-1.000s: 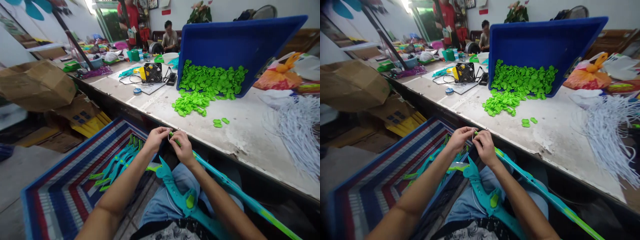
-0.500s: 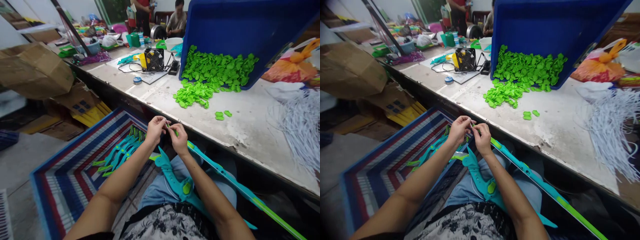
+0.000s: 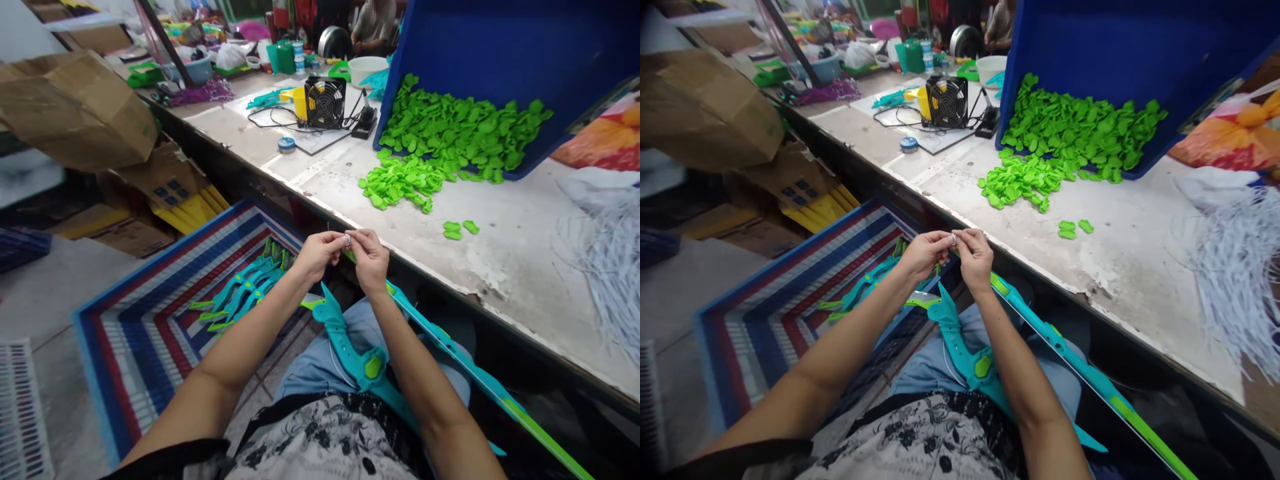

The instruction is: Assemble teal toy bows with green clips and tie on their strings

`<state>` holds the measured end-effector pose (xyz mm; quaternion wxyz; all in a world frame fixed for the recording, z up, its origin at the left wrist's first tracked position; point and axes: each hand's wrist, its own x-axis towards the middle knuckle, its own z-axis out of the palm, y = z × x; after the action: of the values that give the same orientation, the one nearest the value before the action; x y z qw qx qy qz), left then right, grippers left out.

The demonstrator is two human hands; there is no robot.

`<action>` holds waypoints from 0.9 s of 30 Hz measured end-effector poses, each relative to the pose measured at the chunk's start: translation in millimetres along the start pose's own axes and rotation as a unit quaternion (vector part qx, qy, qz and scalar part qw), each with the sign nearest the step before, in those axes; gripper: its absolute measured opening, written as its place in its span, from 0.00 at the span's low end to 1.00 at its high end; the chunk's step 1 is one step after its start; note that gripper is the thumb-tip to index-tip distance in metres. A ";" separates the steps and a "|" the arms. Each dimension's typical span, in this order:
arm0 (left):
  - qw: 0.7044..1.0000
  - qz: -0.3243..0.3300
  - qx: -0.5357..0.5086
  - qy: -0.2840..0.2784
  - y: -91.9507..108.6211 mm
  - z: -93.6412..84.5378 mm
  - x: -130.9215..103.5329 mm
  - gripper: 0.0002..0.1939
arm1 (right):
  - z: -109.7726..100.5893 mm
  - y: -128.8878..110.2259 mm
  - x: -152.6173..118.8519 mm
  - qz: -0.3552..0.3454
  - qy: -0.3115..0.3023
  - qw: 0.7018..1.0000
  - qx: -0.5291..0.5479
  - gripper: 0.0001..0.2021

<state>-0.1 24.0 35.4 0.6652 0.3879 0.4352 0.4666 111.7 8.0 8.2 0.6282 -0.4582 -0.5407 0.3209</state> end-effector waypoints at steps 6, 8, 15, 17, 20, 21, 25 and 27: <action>0.998 -0.010 -0.030 0.057 -2.6 6.3 1.7 0.11 | -9.9 1.0 -0.2 -0.070 -0.028 0.995 -0.069 0.11; 0.999 -0.021 -0.039 0.028 2.3 5.2 1.0 0.09 | -13.3 -0.1 1.6 -0.097 -0.027 0.989 -0.107 0.08; 0.995 0.006 0.094 -0.035 12.4 -2.4 -4.1 0.07 | -19.1 -2.9 2.7 -0.090 -0.014 0.988 -0.123 0.06; 0.991 0.020 0.122 -0.047 12.4 -4.8 -5.0 0.09 | -19.4 -3.0 0.7 -0.083 0.002 0.987 -0.136 0.06; 0.980 0.032 0.167 -0.102 12.4 -9.3 -5.2 0.10 | -20.6 -2.1 -2.6 -0.062 -0.004 0.991 -0.120 0.06; 0.974 0.040 0.190 -0.113 12.2 -10.5 -5.1 0.10 | -21.3 -1.4 -3.9 -0.053 -0.015 0.993 -0.109 0.06; 0.954 0.101 0.277 -0.063 8.1 -11.3 -4.8 0.07 | -24.6 1.9 -10.8 -0.006 -0.036 0.996 -0.079 0.07; 0.949 0.109 0.293 -0.052 5.9 -10.4 -5.5 0.07 | -26.6 2.3 -14.0 0.007 -0.034 0.997 -0.072 0.08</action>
<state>-12.6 21.4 38.7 0.4894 0.6343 0.4724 0.3674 134.9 -9.9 0.8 0.5724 -0.4948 -0.5805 0.3007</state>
